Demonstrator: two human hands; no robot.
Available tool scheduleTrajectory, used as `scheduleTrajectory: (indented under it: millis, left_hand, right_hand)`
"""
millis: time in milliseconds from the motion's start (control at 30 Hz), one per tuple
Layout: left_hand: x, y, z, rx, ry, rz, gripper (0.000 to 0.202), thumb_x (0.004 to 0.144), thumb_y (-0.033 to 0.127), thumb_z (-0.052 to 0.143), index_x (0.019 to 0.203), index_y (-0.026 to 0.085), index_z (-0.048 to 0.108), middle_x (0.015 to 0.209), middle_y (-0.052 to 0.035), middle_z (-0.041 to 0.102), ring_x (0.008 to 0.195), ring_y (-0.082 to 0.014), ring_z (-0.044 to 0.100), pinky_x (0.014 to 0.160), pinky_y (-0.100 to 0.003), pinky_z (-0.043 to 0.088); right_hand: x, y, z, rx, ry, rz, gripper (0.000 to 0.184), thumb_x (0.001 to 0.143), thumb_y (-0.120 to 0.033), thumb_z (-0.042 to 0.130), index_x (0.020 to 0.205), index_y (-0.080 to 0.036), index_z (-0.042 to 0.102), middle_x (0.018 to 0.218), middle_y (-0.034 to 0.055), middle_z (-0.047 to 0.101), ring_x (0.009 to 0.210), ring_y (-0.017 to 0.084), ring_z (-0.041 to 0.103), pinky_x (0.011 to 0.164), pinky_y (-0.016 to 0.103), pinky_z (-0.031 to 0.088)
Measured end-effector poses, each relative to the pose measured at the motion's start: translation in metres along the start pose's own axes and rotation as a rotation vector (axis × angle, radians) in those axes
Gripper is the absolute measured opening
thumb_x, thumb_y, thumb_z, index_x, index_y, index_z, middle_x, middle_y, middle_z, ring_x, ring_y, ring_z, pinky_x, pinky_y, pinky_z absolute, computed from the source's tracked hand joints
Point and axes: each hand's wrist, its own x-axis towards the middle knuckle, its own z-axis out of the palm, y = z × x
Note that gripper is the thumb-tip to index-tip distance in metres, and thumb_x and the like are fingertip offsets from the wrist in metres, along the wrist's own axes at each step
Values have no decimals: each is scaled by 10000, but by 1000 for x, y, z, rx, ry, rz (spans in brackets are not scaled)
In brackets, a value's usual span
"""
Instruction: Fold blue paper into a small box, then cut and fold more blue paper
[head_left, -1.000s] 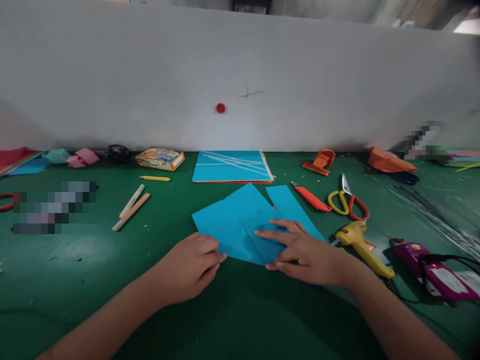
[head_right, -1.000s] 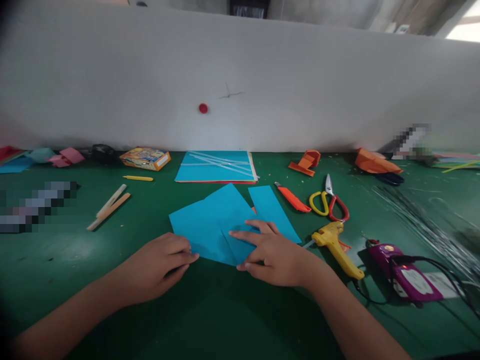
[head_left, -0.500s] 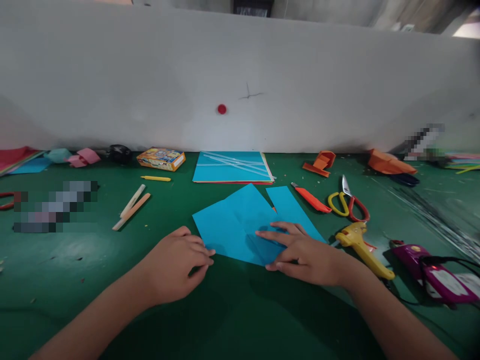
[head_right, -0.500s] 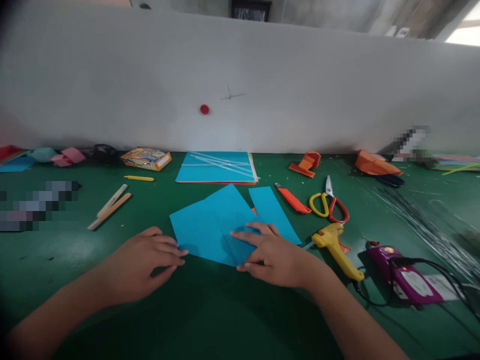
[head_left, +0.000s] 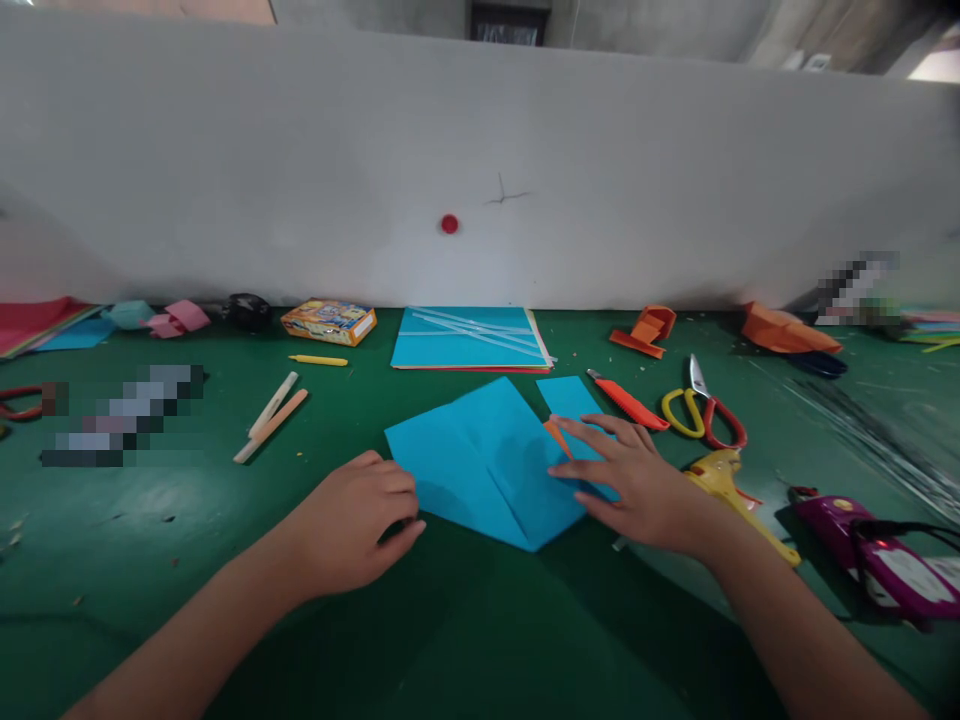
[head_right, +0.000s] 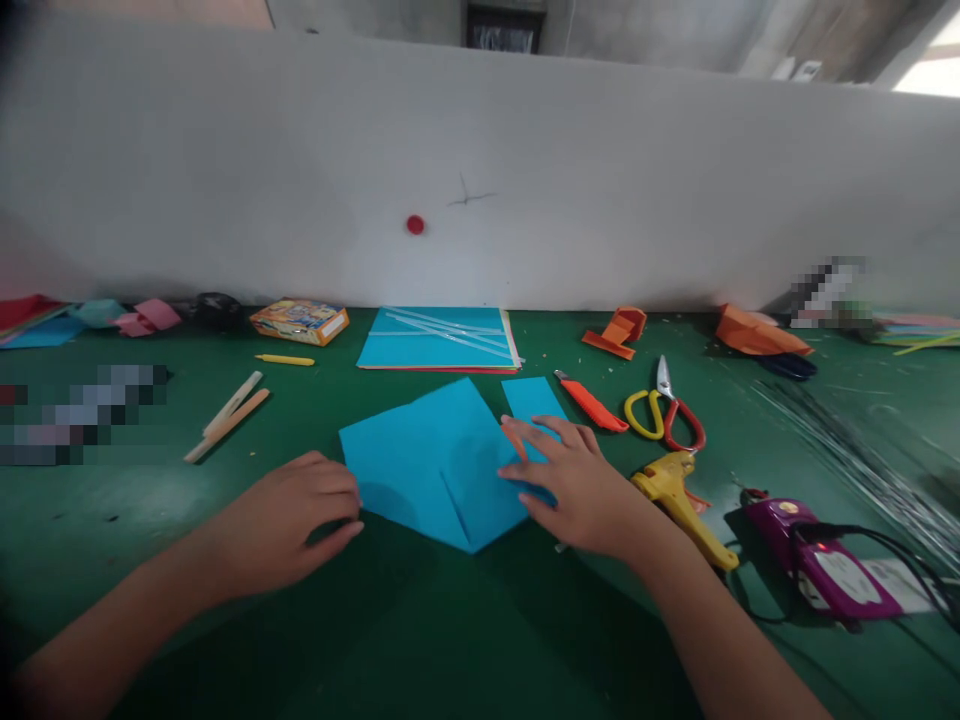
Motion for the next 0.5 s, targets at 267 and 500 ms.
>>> scheduleTrajectory:
  millis: [267,500]
  left_hand:
    - [0,-21,18,95,52,-5,207,1002,293,643,1192,273,723,1122,-39,733,1008,-240,670,844,-358,418]
    - [1,-33,24,178,178,-13,209,1055,290,564,1096,281,769,1146,-42,730,1033,-231,664,838,-365,417]
  right_hand:
    - [-5,5,0,-6,-100,-25,677,940,-247,596,1557,-473,432,1756,-57,134,1547,415,256,1153,719,339]
    - [-4,3,0,-75,-75,32,724,905,-255,618,1577,-435,419,1748,-10,188,1537,451,255,1152,768,263]
